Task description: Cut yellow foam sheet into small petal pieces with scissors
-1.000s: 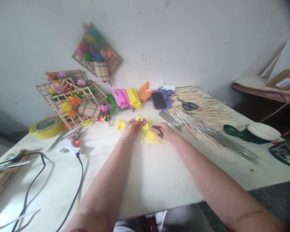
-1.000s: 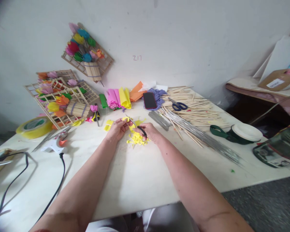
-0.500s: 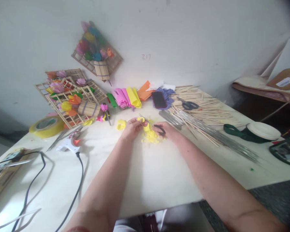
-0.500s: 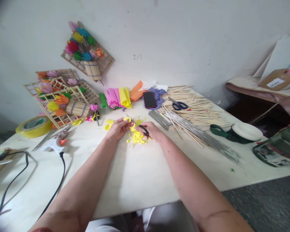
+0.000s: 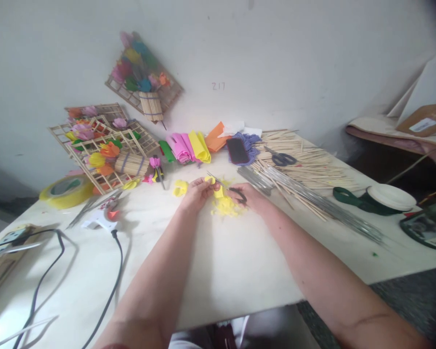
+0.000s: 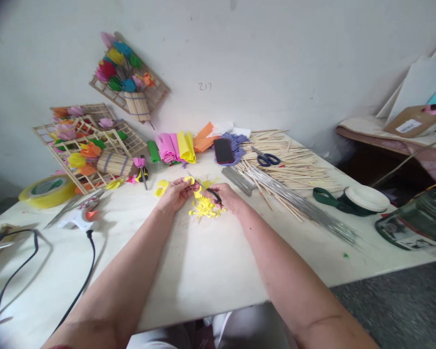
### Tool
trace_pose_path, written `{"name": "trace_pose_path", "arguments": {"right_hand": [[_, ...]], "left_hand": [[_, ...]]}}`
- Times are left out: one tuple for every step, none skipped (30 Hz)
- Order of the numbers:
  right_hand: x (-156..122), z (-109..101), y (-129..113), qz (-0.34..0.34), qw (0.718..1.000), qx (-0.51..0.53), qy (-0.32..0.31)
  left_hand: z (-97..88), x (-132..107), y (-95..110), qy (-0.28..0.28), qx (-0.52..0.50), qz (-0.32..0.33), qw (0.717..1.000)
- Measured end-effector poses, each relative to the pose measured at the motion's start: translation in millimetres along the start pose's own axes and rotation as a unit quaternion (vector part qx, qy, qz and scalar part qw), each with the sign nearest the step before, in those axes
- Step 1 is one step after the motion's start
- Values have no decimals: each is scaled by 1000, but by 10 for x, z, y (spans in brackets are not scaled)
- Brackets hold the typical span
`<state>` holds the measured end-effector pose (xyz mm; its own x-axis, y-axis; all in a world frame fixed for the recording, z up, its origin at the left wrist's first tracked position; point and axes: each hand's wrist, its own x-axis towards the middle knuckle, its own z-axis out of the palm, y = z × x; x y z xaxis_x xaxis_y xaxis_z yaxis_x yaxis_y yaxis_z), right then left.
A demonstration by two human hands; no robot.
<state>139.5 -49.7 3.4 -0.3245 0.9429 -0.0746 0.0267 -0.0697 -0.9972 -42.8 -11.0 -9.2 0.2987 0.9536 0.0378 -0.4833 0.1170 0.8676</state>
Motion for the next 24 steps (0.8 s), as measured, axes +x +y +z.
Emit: {"name": "trace_pose_path", "arguments": {"right_hand": [[-1,2,-3,-1,1000,-1,0],[-1,3,-7,-1,1000,-3,-1],[-2,4,-11,-1,1000,-7,-1],[-3,6,-14,0,1000,-10,0],[-3,7,-17,1,1000,-12,2],[-3,8,-18,2,1000,-13,4],[-2,8,-18,2,1000,-11,6],[0,9,-17,3,1000,-8,6],[2,9,-13,3,1000,-3,6],[5,9,-8,1,1000,1,4],[9,10,-1,-1,1000,6,2],[14,10,7,-2,1000,10,1],[19,10,16,-3,1000,12,1],[24,11,25,-3,1000,13,1],[29,11,34,-2,1000,13,2],[34,10,42,-1,1000,12,3],[39,9,49,-1,1000,10,4],[44,8,56,-1,1000,8,4],[49,6,62,-2,1000,6,4],[54,4,69,-3,1000,5,4],[60,2,76,-4,1000,4,5],[65,1,82,-3,1000,2,4],[70,0,88,-2,1000,0,5],[74,0,93,-1,1000,-3,6]], "left_hand": [[-1,1,-1,2,-2,0,1000],[-1,1,-1,4,-4,1,1000],[0,1,-1,7,-5,1,1000],[0,0,-1,9,-6,1,1000],[1,-1,0,10,-6,2,1000],[2,-2,1,11,-5,2,1000],[2,-2,2,13,-5,2,1000],[2,-2,2,13,-6,2,1000],[2,-1,2,14,-8,3,1000],[1,0,1,15,-10,3,1000],[0,2,0,17,-13,3,1000],[-2,4,-2,18,-15,4,1000],[-3,6,-4,20,-17,4,1000],[-5,8,-6,21,-17,4,1000],[-8,10,-8,22,-17,4,1000],[-10,12,-11,23,-17,4,1000],[-12,14,-13,23,-16,5,1000],[-14,16,-15,23,-15,5,1000],[-15,17,-15,23,-16,5,1000],[-15,18,-15,23,-17,6,1000],[-14,18,-13,22,-18,7,1000],[-12,17,-10,21,-18,9,1000],[-10,17,-6,21,-19,10,1000],[-7,16,-2,21,-18,11,1000]]}}
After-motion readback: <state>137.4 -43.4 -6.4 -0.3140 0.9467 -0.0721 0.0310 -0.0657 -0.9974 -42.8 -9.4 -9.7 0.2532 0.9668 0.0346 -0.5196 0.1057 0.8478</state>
